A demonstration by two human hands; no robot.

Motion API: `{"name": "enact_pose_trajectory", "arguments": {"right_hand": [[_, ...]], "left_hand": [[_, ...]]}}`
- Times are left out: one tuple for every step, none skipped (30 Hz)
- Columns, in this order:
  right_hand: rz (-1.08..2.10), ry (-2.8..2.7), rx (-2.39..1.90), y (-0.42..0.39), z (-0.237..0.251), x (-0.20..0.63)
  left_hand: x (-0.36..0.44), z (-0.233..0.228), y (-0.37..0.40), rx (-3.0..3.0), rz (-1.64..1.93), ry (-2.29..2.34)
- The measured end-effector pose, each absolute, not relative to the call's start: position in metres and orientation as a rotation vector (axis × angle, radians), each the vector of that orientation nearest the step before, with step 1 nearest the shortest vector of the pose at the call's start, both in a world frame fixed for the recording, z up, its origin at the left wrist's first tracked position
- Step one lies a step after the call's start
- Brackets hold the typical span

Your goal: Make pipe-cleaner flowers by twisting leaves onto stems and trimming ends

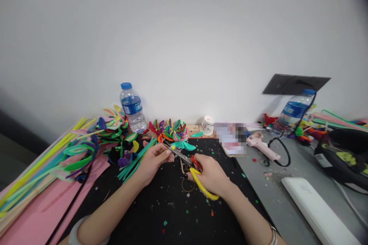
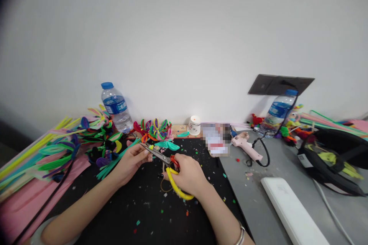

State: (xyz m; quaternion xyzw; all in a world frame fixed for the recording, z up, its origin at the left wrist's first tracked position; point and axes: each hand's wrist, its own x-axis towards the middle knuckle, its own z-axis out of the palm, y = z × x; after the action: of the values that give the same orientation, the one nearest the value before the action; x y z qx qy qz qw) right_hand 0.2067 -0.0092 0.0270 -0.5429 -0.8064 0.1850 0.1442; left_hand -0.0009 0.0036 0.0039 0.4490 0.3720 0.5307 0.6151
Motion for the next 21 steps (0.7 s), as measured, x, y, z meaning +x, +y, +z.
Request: {"name": "enact_pose_trajectory", "arguments": {"right_hand": [[0.532,-2.326,-1.562,-0.0092,0.0273,0.2064],[0.532,-2.328,-1.56,-0.0093,0.0277,0.2061],[0.532,-2.328,-1.559,-0.0094,0.0281,0.2058],[0.532,-2.327,-1.557,-0.0095,0.0285,0.2056],[0.533,-2.326,-1.554,-0.0096,0.0287,0.2055],[0.533,-2.327,-1.55,-0.0097,0.0288,0.2055],[0.53,-2.327,-1.546,-0.0098,0.0287,0.2056],[0.523,-2.328,-1.541,-0.0099,0.0283,0.2058],[0.511,-2.331,-1.537,-0.0099,0.0277,0.2061],[0.498,-2.335,-1.534,-0.0099,0.027,0.2066],[0.486,-2.339,-1.531,-0.0099,0.0262,0.207],[0.476,-2.344,-1.528,-0.0099,0.0253,0.2075],[0.47,-2.348,-1.527,-0.0098,0.0246,0.2079],[0.468,-2.353,-1.528,-0.0097,0.024,0.2082],[0.469,-2.356,-1.531,-0.0096,0.0238,0.2085],[0.471,-2.358,-1.532,-0.0095,0.0238,0.2087],[0.476,-2.361,-1.529,-0.0093,0.0243,0.209],[0.483,-2.365,-1.522,-0.0092,0.025,0.2094],[0.493,-2.37,-1.512,-0.009,0.0259,0.2101],[0.505,-2.374,-1.501,-0.0087,0.0271,0.211],[0.515,-2.378,-1.492,-0.0084,0.0282,0.2121]], "left_hand": [[-0.001,0.0041,0.0034,1.03,1.222,0.854],[-0.0012,0.0042,0.0032,1.024,1.22,0.849],[-0.0013,0.0042,0.003,1.016,1.216,0.841],[-0.0016,0.004,0.0029,1.009,1.211,0.829],[-0.0018,0.0038,0.0029,1.002,1.205,0.817],[-0.002,0.0033,0.0029,0.998,1.199,0.804],[-0.0021,0.0029,0.003,0.995,1.194,0.793],[-0.0022,0.0024,0.003,0.992,1.191,0.785],[-0.0022,0.002,0.003,0.989,1.187,0.778],[-0.0022,0.0017,0.0028,0.984,1.183,0.772],[-0.0022,0.0015,0.0027,0.978,1.179,0.768],[-0.0023,0.0015,0.0025,0.973,1.175,0.765],[-0.0024,0.0017,0.0023,0.971,1.17,0.763],[-0.0026,0.002,0.0022,0.97,1.165,0.764],[-0.0028,0.0023,0.0021,0.97,1.161,0.766],[-0.0031,0.0027,0.0021,0.972,1.157,0.769],[-0.0033,0.0029,0.0023,0.973,1.153,0.771],[-0.0036,0.003,0.0024,0.974,1.149,0.772],[-0.0038,0.003,0.0026,0.975,1.145,0.773],[-0.004,0.0029,0.0028,0.978,1.139,0.775],[-0.0041,0.0028,0.003,0.982,1.132,0.776]]}}
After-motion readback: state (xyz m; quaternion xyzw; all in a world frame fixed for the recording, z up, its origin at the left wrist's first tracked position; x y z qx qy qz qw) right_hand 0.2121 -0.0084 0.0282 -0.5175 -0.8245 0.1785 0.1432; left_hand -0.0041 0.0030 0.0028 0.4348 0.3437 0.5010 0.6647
